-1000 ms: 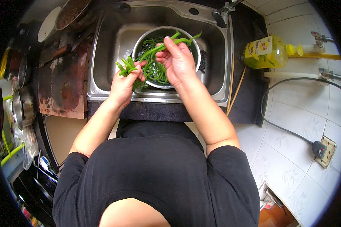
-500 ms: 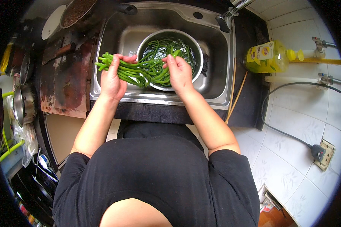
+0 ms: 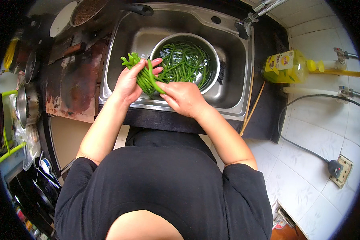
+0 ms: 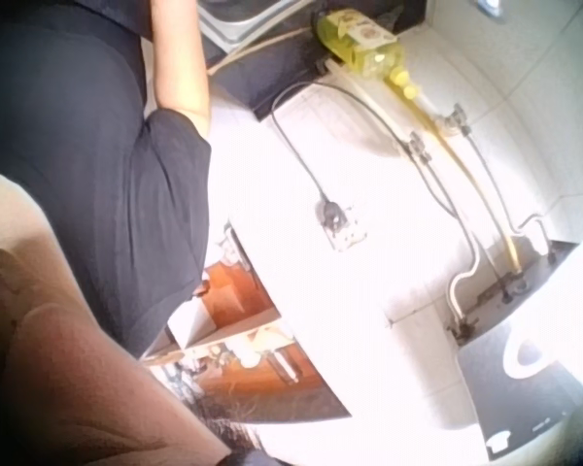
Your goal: The person washes green beans in a metal bowl under running water, then transfers them to a wooden cutting board. They use a large cleaver to chop the green beans into small pieces on the board.
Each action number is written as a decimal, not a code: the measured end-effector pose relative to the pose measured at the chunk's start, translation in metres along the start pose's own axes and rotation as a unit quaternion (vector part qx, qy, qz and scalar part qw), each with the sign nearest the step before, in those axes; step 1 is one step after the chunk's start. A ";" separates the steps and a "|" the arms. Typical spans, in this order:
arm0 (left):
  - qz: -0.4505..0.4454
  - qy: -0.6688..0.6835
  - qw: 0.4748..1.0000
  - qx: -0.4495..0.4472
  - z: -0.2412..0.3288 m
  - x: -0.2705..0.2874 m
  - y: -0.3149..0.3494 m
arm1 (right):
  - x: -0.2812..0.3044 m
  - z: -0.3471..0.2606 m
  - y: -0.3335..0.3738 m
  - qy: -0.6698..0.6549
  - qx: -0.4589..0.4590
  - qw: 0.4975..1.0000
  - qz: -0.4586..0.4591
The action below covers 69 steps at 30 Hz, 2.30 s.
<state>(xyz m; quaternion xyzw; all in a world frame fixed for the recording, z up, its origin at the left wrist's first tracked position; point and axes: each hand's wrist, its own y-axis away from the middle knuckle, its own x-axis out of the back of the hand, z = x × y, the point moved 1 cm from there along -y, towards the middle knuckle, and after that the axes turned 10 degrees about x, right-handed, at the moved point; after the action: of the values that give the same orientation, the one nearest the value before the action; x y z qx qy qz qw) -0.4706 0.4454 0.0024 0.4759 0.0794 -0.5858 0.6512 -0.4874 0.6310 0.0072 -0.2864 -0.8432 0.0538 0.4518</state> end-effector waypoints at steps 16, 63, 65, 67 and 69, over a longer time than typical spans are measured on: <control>-0.143 0.134 0.980 -0.030 0.002 0.000 0.012 | -0.018 0.008 0.007 0.095 -0.098 0.989 0.060; -0.238 0.078 0.919 -0.303 0.143 -0.051 0.128 | -0.039 0.160 0.054 0.103 -0.246 0.956 -0.123; -0.264 0.101 0.916 -0.285 0.153 -0.047 0.137 | -0.052 0.159 0.051 0.099 -0.166 0.968 -0.162; -0.283 0.109 0.912 -0.274 0.164 -0.043 0.149 | -0.064 0.147 0.050 0.143 -0.167 0.953 -0.209; -0.226 0.109 0.916 -0.312 0.169 -0.046 0.154 | -0.067 0.143 0.048 0.181 -0.205 0.921 -0.278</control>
<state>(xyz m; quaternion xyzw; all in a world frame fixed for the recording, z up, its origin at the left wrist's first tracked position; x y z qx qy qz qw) -0.4322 0.3348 0.2041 0.2789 0.4343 -0.6069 0.6044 -0.5516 0.6590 -0.1425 -0.1311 -0.7851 -0.3009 0.5252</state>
